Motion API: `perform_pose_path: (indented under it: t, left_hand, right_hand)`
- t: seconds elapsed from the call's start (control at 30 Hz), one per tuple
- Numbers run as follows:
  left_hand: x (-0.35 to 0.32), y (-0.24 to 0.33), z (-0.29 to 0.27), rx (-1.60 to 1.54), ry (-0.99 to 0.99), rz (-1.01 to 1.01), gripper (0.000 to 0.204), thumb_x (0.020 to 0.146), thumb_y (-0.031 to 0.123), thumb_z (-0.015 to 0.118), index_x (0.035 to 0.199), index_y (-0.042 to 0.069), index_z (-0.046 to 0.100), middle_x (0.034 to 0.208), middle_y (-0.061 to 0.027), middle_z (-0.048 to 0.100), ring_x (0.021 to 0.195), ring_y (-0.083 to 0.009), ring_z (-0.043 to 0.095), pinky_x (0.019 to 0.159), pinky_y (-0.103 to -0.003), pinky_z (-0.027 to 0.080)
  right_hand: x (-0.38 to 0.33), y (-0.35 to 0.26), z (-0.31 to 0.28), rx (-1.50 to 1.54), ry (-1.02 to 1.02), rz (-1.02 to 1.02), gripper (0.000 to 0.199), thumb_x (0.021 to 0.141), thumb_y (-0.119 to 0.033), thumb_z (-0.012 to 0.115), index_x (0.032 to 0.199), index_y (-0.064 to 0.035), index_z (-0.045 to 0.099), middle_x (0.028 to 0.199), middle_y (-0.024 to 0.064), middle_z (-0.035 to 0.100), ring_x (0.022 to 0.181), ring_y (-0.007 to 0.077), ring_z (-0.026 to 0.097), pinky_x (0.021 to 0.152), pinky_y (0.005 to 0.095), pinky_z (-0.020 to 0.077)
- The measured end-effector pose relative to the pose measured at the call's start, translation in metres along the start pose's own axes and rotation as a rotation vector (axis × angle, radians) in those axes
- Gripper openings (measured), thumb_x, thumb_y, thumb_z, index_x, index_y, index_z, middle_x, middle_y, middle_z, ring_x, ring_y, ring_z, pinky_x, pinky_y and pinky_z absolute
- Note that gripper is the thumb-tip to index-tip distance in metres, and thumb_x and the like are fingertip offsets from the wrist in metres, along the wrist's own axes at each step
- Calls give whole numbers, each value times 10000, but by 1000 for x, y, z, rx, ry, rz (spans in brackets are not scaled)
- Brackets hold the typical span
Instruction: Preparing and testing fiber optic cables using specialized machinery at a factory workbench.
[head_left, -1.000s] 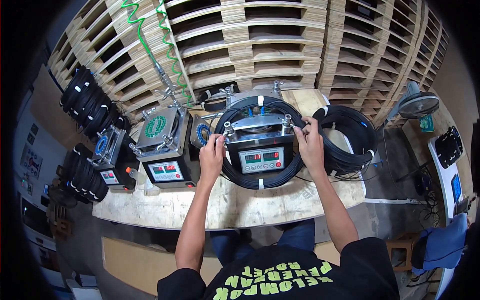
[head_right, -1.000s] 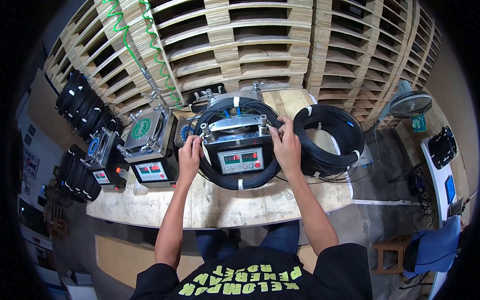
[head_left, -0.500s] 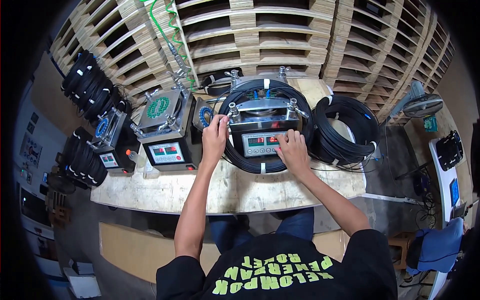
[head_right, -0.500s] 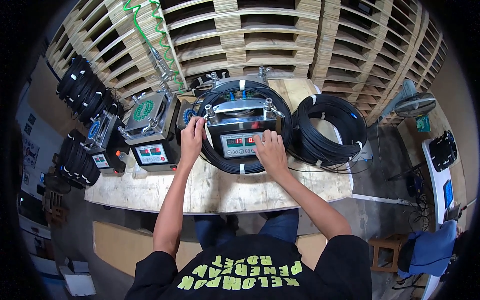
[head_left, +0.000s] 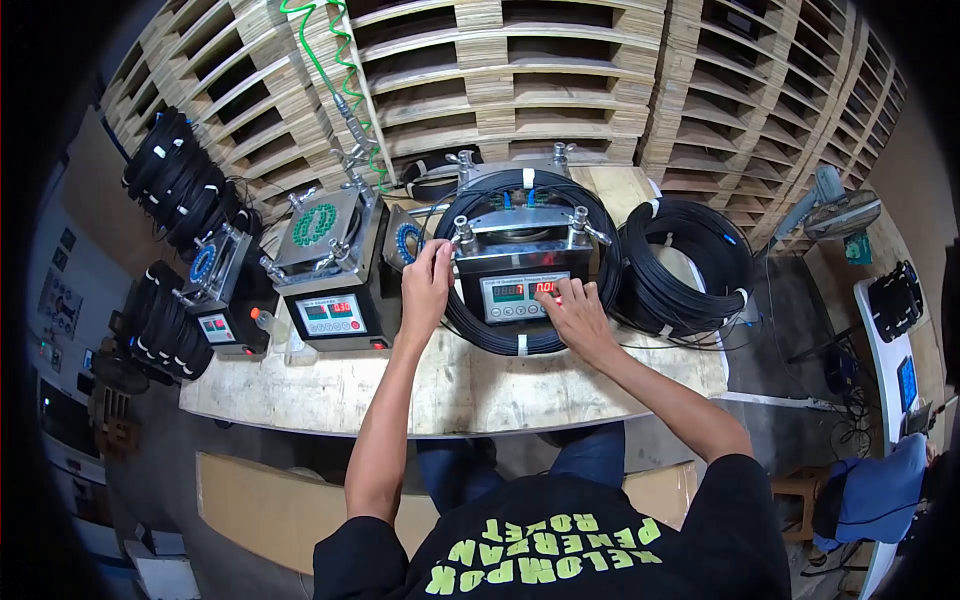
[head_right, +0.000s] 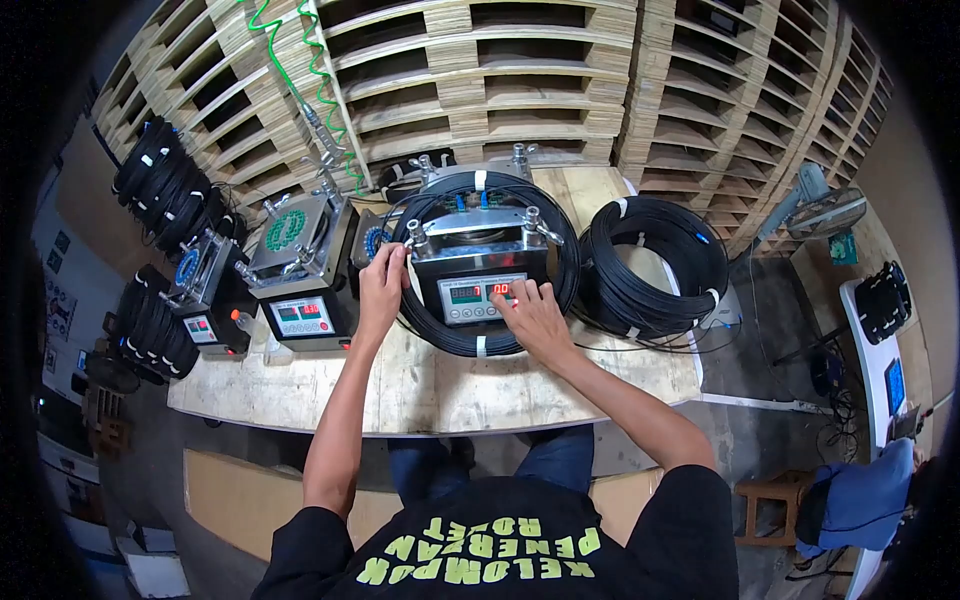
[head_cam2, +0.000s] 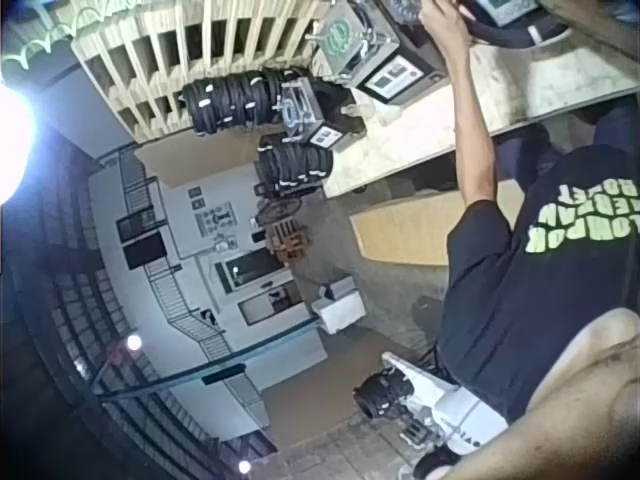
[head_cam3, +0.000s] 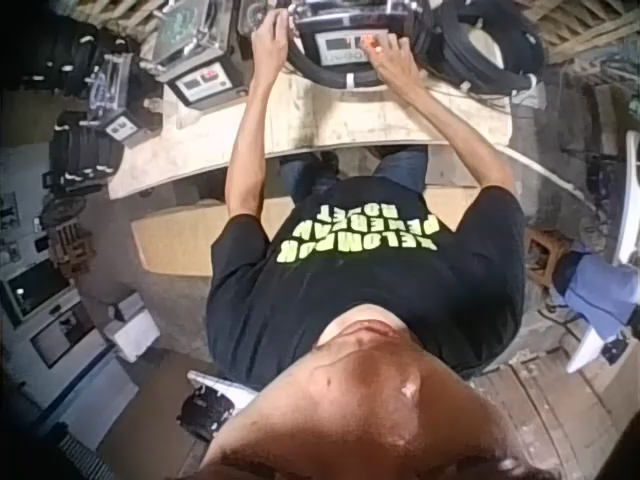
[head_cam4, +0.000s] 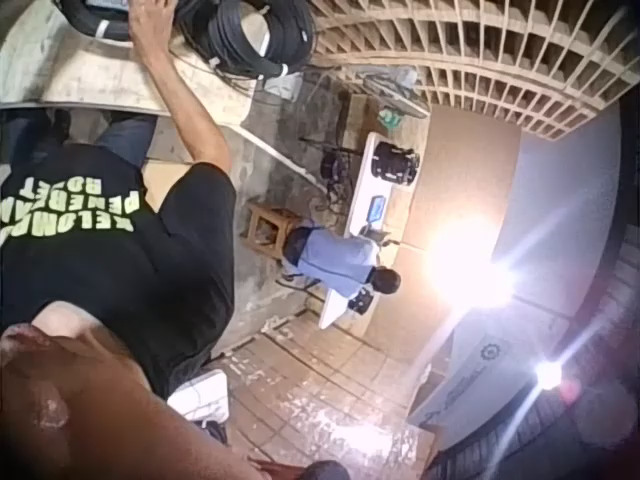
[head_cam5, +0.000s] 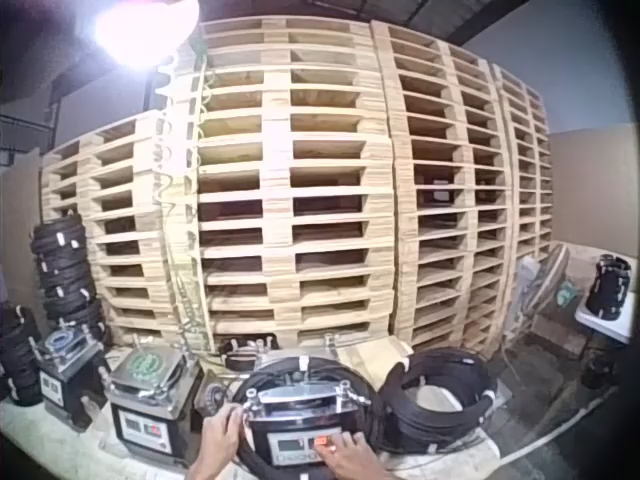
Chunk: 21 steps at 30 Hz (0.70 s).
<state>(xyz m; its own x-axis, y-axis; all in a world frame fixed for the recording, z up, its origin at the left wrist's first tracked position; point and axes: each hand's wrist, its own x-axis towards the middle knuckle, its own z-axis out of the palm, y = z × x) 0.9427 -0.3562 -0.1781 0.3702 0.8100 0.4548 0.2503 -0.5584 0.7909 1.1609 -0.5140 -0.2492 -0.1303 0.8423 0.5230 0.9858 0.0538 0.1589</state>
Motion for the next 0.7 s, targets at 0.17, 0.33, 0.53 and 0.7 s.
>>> perform_pose_path:
  t: [0.17, 0.33, 0.53, 0.7]
  left_hand:
    - [-9, -13, -6, -10, 264, 154, 238, 1019, 213, 572, 1090, 10, 675, 824, -54, 607, 721, -96, 544, 627, -265, 442]
    - [-25, -47, -5, -73, 426, -57, 359, 1051, 251, 529, 1308, 3, 562, 1160, -96, 580, 961, -150, 585, 850, -304, 486]
    - [-27, -59, 17, -450, 252, -231, 483, 1085, 313, 453, 1453, 0, 460, 1244, -67, 597, 1110, -143, 577, 1000, -285, 434]
    - [-21, -74, 22, -382, 249, -229, 491, 1072, 344, 474, 1437, 15, 467, 1206, -98, 606, 1043, -146, 578, 881, -273, 478]
  right_hand:
    - [-3, 1, -28, 445, 288, 89, 243, 858, -62, 658, 1094, -90, 609, 1019, 124, 540, 966, 293, 530, 843, 415, 413]
    - [11, 40, -39, 500, 726, 585, 181, 953, -52, 547, 1123, -2, 584, 1024, 163, 573, 980, 319, 565, 902, 404, 450]
    - [16, 82, 5, 917, 418, 731, 336, 1071, -203, 434, 1293, 33, 525, 1024, 153, 642, 885, 259, 610, 865, 327, 475]
    - [21, 69, 18, 1132, 462, 812, 524, 1069, -428, 444, 1305, 30, 539, 1006, 86, 604, 905, 176, 545, 869, 282, 453]
